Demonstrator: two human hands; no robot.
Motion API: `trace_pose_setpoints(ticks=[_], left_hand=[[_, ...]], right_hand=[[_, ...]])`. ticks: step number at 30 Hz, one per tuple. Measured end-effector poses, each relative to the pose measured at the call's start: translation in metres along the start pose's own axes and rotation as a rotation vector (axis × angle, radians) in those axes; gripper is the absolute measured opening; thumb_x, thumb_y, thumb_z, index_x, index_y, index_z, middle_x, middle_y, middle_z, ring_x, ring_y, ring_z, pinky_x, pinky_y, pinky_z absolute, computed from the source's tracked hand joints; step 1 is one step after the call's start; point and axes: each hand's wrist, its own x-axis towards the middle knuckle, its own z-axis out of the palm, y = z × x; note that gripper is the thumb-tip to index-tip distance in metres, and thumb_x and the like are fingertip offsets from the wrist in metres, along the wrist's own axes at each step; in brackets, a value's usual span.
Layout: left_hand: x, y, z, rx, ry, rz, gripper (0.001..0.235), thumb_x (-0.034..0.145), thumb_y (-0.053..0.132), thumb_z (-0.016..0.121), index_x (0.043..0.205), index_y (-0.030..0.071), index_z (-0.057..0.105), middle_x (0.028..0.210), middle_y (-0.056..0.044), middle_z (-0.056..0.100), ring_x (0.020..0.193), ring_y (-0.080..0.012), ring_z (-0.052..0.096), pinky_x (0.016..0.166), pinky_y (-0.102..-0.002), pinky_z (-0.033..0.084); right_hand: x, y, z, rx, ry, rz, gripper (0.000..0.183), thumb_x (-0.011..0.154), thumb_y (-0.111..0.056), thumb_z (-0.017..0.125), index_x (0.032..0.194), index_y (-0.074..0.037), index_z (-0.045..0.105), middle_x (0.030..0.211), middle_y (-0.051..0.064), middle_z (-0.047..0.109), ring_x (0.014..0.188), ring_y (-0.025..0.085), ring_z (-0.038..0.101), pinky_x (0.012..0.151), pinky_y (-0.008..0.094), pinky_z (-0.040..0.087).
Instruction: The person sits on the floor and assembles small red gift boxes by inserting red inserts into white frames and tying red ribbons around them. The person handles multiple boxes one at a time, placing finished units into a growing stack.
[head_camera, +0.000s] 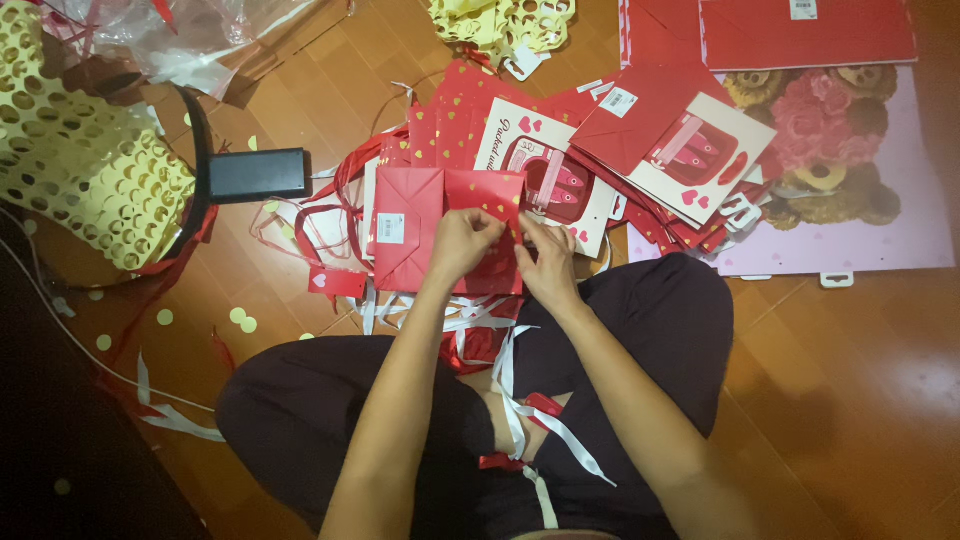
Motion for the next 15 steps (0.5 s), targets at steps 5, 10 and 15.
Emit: trace_pose_setpoints(ticks=[5,10,15], left_hand=[[-0.008,0.012,-0.015,0.542,0.054,0.287,0.016,0.082,0.020,0.075,0.083,0.004,0.079,0.077,-0.017,0.073,0.072,-0.0313,0.073,0.068,-0.043,0.056],[-0.012,-0.007,-0.009,0.596,0.034,0.321,0.018,0.083,0.023,0.079,0.085,0.006,0.080,0.076,-0.017,0.074,0.072,-0.0331,0.070,0.068,-0.045,0.054],[0.002,-0.046,0.006,-0.208,-0.150,0.004,0.021,0.091,0.021,0.078,0.091,0.000,0.079,0.080,-0.006,0.077,0.072,-0.0120,0.068,0.069,-0.031,0.055]], right_hand=[[0.002,-0.012,-0.013,-0.131,-0.042,-0.235,0.044,0.073,-0.003,0.067,0.117,-0.007,0.072,0.107,0.006,0.071,0.112,0.027,0.060,0.116,0.053,0.024],[0.002,-0.002,-0.004,-0.010,-0.007,-0.200,0.024,0.090,-0.008,0.066,0.113,-0.005,0.071,0.110,0.010,0.072,0.114,0.029,0.062,0.113,0.048,0.034],[0.008,0.021,0.008,0.088,-0.067,0.028,0.021,0.090,-0.013,0.069,0.110,-0.006,0.072,0.105,0.014,0.072,0.104,0.034,0.063,0.098,0.046,0.045]])
